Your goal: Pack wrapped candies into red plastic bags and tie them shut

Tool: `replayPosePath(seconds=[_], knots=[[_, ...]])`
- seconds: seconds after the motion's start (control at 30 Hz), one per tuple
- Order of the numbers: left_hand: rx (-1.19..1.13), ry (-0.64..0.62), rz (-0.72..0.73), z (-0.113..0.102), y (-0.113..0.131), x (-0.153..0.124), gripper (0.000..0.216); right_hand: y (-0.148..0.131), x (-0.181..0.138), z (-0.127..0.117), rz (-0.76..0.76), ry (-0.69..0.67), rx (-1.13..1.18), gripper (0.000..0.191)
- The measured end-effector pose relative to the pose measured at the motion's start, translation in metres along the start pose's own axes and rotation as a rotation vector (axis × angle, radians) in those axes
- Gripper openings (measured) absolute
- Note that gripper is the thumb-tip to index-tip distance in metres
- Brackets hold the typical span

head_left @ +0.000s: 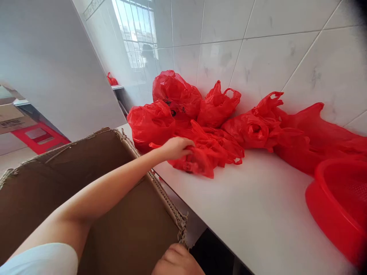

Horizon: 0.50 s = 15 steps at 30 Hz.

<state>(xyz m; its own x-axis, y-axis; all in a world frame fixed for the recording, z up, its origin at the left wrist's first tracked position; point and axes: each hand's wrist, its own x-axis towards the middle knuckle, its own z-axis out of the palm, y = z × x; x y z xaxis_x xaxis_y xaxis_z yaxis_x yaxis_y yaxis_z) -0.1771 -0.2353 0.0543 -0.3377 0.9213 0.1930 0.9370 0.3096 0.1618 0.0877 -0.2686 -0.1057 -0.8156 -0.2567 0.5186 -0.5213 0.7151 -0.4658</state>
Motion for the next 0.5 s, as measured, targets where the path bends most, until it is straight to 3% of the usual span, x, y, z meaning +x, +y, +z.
replayPosePath(seconds=[0.1, 0.2, 0.27, 0.37, 0.43, 0.5], knots=[[-0.232, 0.128, -0.116, -0.057, -0.004, -0.042, 0.029, -0.002, -0.002, -0.005, -0.056, 0.019, -0.001, 0.054], [-0.611, 0.356, -0.37, -0.112, -0.014, -0.103, 0.034, -0.006, -0.001, -0.017, -0.053, 0.029, 0.02, 0.047], [-0.781, 0.394, -0.544, -0.132, -0.03, -0.15, 0.044, -0.008, 0.001, -0.02, -0.03, 0.105, 0.077, 0.042], [-0.881, 0.18, -0.859, -0.132, -0.066, -0.214, 0.057, -0.013, 0.002, -0.012, 0.063, 0.304, 0.195, 0.047], [-0.877, -0.049, -0.986, -0.109, -0.093, -0.245, 0.047, -0.015, 0.002, -0.006, 0.121, 0.439, 0.243, 0.052], [-0.864, -0.227, -1.044, -0.072, -0.119, -0.263, 0.041, -0.015, 0.0, -0.006, 0.12, 0.494, 0.25, 0.052]])
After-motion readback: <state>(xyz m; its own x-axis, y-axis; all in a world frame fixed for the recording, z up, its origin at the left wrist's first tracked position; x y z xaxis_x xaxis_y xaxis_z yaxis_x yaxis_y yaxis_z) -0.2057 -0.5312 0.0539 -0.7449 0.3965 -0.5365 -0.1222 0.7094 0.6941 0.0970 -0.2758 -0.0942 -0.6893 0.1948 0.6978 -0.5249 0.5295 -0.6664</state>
